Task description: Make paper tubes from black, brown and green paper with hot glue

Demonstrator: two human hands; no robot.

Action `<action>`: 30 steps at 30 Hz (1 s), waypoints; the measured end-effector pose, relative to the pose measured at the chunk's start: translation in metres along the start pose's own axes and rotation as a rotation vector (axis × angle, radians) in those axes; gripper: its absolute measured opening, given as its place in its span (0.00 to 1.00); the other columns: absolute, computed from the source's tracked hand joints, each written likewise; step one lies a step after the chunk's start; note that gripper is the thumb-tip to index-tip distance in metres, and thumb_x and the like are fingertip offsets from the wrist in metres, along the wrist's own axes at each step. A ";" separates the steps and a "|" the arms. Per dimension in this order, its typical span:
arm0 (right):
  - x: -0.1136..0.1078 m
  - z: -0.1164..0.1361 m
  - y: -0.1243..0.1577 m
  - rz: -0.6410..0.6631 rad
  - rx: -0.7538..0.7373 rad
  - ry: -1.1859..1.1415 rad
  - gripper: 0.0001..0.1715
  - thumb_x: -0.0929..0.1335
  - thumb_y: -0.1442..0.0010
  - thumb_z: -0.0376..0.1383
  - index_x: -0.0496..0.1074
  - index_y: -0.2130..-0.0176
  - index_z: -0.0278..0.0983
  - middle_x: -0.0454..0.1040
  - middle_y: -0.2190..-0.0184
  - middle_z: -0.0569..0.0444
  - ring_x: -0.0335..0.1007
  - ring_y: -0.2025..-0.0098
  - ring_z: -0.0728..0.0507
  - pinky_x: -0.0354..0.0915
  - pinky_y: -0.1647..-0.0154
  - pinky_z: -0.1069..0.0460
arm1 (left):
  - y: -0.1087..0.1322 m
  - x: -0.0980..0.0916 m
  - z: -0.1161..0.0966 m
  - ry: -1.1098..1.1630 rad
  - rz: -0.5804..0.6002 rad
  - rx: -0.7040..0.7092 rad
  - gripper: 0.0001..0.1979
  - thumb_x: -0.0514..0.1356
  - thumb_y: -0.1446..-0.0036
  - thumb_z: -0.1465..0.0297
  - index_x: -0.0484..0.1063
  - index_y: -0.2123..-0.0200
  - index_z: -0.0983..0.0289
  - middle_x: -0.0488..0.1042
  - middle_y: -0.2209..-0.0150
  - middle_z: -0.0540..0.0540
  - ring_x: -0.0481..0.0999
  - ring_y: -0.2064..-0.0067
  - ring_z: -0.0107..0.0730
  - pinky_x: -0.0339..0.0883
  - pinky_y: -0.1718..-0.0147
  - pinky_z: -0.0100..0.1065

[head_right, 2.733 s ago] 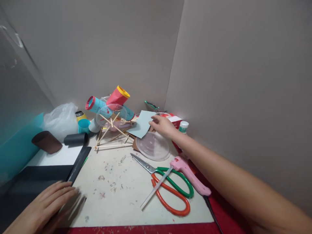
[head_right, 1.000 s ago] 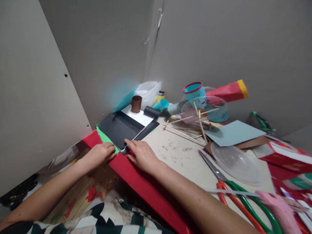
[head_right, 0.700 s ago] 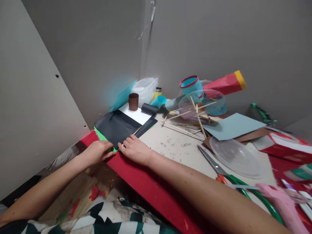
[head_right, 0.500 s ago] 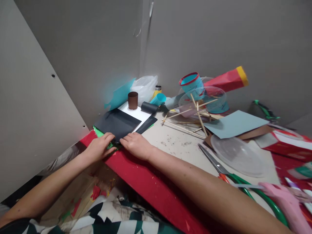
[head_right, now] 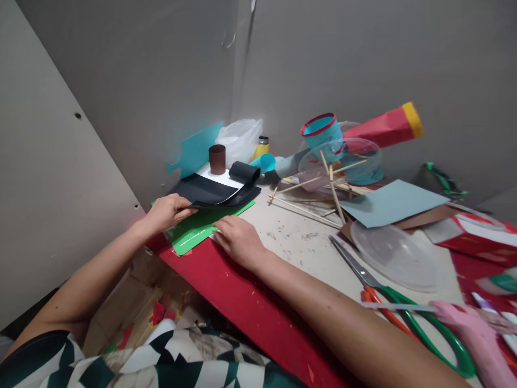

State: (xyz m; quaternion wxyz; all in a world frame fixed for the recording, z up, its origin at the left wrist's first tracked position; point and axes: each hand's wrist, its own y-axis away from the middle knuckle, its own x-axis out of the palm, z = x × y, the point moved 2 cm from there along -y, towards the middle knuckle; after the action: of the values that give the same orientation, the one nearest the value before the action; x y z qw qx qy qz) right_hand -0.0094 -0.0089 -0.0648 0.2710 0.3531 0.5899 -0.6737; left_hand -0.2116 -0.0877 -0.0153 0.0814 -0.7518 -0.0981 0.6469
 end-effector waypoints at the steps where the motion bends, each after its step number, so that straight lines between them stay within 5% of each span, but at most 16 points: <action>1: 0.003 0.004 0.002 0.043 -0.052 0.007 0.11 0.63 0.33 0.36 0.74 0.58 0.34 0.78 0.62 0.46 0.70 0.62 0.41 0.65 0.63 0.49 | 0.000 -0.001 0.000 0.007 -0.005 -0.004 0.15 0.55 0.37 0.59 0.79 0.64 0.58 0.79 0.68 0.52 0.73 0.63 0.36 0.57 0.71 0.32; 6: 0.017 0.025 -0.009 0.217 -0.242 0.078 0.10 0.63 0.33 0.30 0.73 0.58 0.32 0.76 0.60 0.44 0.67 0.56 0.38 0.60 0.56 0.45 | -0.001 -0.001 0.002 0.037 -0.029 -0.023 0.16 0.56 0.38 0.58 0.80 0.67 0.59 0.78 0.70 0.53 0.73 0.65 0.36 0.56 0.71 0.33; 11: 0.023 0.028 -0.018 0.319 -0.288 0.112 0.14 0.60 0.32 0.28 0.74 0.64 0.32 0.75 0.67 0.46 0.65 0.62 0.40 0.56 0.58 0.45 | 0.000 0.003 0.004 0.080 -0.040 -0.037 0.15 0.58 0.40 0.57 0.80 0.65 0.59 0.80 0.65 0.54 0.75 0.61 0.39 0.59 0.68 0.33; 22: 0.022 0.007 -0.032 0.369 0.087 -0.050 0.11 0.63 0.33 0.32 0.75 0.59 0.35 0.79 0.64 0.48 0.71 0.64 0.42 0.57 0.65 0.50 | 0.005 0.008 0.009 0.299 -0.008 -0.100 0.14 0.66 0.49 0.60 0.80 0.60 0.61 0.81 0.60 0.57 0.77 0.57 0.42 0.67 0.60 0.38; 30: 0.028 -0.007 -0.036 0.442 0.197 -0.299 0.13 0.64 0.36 0.32 0.78 0.58 0.37 0.81 0.61 0.50 0.75 0.62 0.44 0.62 0.64 0.54 | 0.016 0.010 0.019 0.581 -0.022 -0.181 0.13 0.67 0.52 0.64 0.79 0.61 0.61 0.82 0.60 0.55 0.79 0.57 0.40 0.71 0.58 0.37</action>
State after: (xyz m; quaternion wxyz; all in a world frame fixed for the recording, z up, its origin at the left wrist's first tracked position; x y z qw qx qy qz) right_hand -0.0537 0.0049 -0.0657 0.4598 0.3943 0.3838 -0.6970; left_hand -0.2282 -0.1009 -0.0321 0.0458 -0.9084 -0.1362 0.3925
